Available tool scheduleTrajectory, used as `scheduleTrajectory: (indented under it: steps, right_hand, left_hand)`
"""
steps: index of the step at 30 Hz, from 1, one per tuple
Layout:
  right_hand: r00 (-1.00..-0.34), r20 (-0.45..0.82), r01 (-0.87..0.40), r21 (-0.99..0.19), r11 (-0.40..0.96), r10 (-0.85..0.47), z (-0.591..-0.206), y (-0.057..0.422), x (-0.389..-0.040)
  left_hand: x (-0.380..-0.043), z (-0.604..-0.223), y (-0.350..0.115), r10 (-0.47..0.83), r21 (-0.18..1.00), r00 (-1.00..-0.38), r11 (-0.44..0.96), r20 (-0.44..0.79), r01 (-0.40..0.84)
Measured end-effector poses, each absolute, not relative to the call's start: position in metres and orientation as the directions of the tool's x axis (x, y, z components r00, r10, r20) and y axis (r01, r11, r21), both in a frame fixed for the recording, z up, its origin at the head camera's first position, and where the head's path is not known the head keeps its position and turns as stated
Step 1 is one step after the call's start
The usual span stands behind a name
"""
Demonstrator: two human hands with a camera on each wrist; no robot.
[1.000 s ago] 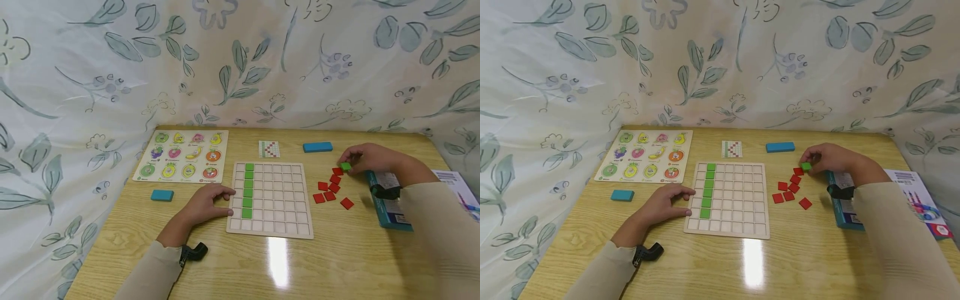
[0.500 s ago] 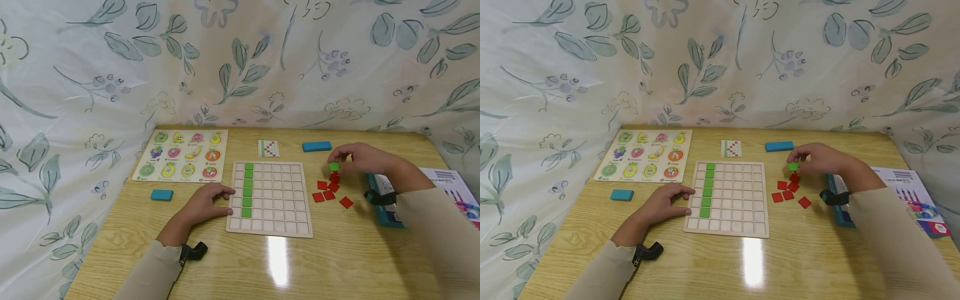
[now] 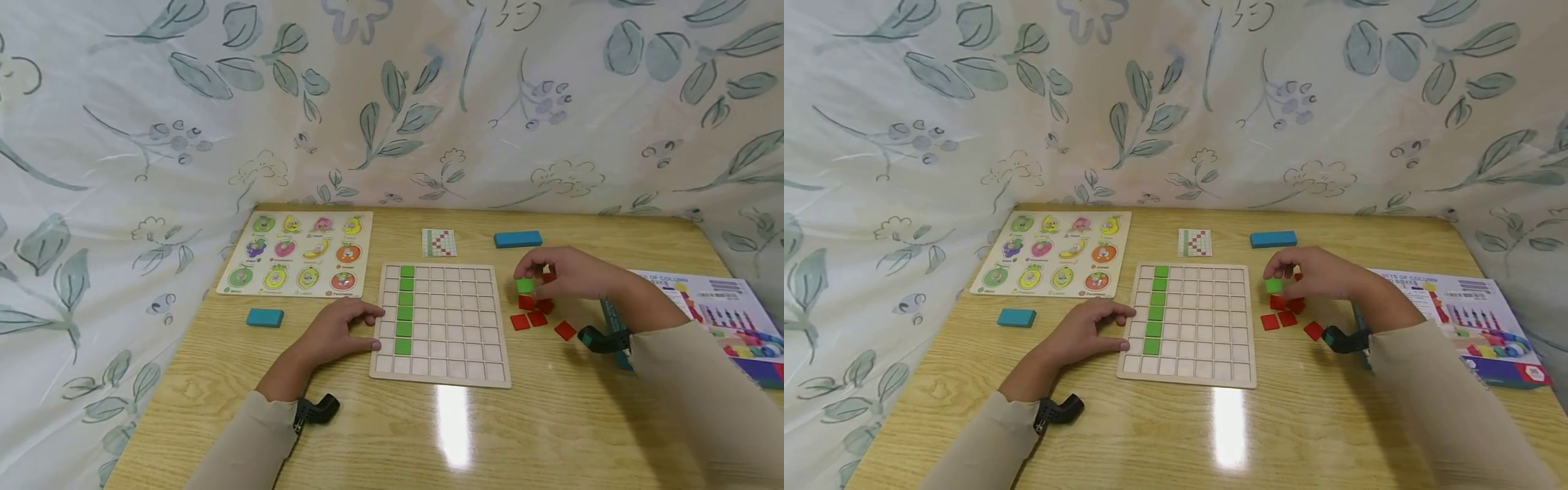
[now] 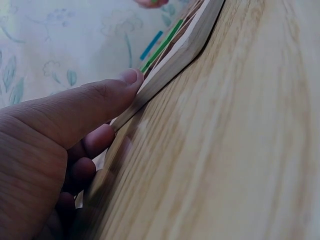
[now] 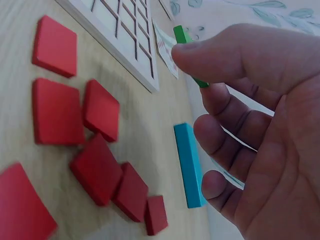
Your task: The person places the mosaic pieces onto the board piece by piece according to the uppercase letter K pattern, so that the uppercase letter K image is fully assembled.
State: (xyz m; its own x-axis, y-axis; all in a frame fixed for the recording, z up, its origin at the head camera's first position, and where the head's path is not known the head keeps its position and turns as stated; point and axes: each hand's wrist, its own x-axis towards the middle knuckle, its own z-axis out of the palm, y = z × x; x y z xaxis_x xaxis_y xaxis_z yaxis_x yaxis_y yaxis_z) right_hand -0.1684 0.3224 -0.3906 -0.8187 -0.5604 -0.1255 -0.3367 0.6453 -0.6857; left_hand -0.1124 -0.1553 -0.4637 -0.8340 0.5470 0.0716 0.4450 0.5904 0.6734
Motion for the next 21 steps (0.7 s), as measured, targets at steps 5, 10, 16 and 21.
scheduleTrajectory:
  steps: [5, 10, 16, 21]
  right_hand:
    - [-0.813, -0.128, -0.302, -0.742, 0.599, -0.568, -0.394, 0.316, -0.161]
    - [-0.805, -0.141, -0.277, -0.770, 0.575, -0.577, -0.397, 0.305, -0.153]
    - [-0.782, -0.086, -0.331, -0.782, 0.529, -0.617, -0.401, 0.287, -0.149]
    - [-0.768, -0.070, -0.363, -0.772, 0.522, -0.637, -0.405, 0.273, -0.147]
  left_hand:
    - [-0.113, -0.463, -0.154, 0.544, 0.675, -0.836, 0.590, 0.073, 0.443]
    - [-0.111, -0.463, -0.154, 0.540, 0.681, -0.839, 0.593, 0.059, 0.430]
    - [-0.110, -0.463, -0.155, 0.544, 0.683, -0.836, 0.585, 0.070, 0.437]
    - [-0.111, -0.463, -0.155, 0.546, 0.687, -0.834, 0.575, 0.082, 0.444]
